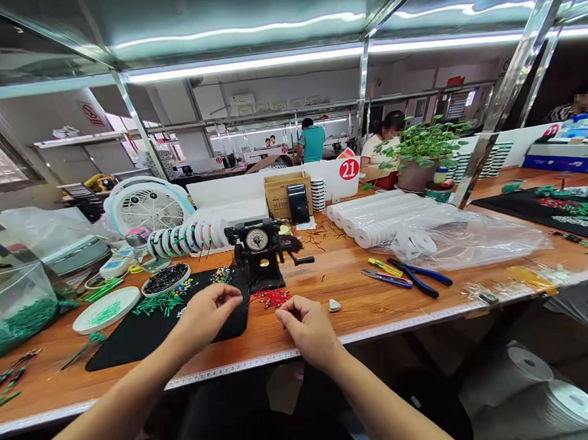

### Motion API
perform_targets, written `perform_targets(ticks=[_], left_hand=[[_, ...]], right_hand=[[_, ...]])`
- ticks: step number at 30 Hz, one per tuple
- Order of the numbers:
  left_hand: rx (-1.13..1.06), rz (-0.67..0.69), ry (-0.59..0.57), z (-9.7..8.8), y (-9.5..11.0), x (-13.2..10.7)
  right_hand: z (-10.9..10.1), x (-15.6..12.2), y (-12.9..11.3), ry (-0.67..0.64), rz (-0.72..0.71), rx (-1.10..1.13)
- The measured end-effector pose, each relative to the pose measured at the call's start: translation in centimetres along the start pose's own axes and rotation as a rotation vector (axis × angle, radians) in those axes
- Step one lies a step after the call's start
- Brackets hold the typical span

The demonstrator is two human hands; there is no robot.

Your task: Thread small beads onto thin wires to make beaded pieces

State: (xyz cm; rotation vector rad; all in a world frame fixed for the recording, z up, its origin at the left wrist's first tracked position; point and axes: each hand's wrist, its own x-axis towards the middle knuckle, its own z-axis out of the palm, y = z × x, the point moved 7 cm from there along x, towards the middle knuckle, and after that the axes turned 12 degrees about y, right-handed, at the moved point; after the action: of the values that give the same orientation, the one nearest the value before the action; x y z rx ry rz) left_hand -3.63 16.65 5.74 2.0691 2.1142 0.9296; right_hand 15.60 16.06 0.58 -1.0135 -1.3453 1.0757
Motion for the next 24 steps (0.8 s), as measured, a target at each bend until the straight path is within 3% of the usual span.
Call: perform_targets(ticks=[2,5,10,13,18,24], left_hand=[[0.086,-0.020,0.028,-0.1,-1.2,2.3],[0.190,-0.076,-0.005,1.1,-2.8,4.8],[0.304,-0.171,-0.046,4.2,-4.4,7.5],[0.320,-0.242,-0.087,4.8,-5.1,8.6],[0.241,-0.318,-0.130,3.6,-5.7,8.3],[-0.006,-0.411,-0.014,1.6,-5.5,6.1]], right_hand=[[0.3,0.5,0.3,-0.043,-0.028,-0.067],[0.8,0.5,0.8,-0.107,-0.015,-0.091],[0.6,0.2,0.2,-0.094,-0.049,-0.120],[0.4,0.2,0.1,-0.091,-0.063,-0.142],[0.5,0.2,0.3,-0.103,-0.054,-0.158],[0.3,0.2,0.2,-0.105,-0.062,-0.149]])
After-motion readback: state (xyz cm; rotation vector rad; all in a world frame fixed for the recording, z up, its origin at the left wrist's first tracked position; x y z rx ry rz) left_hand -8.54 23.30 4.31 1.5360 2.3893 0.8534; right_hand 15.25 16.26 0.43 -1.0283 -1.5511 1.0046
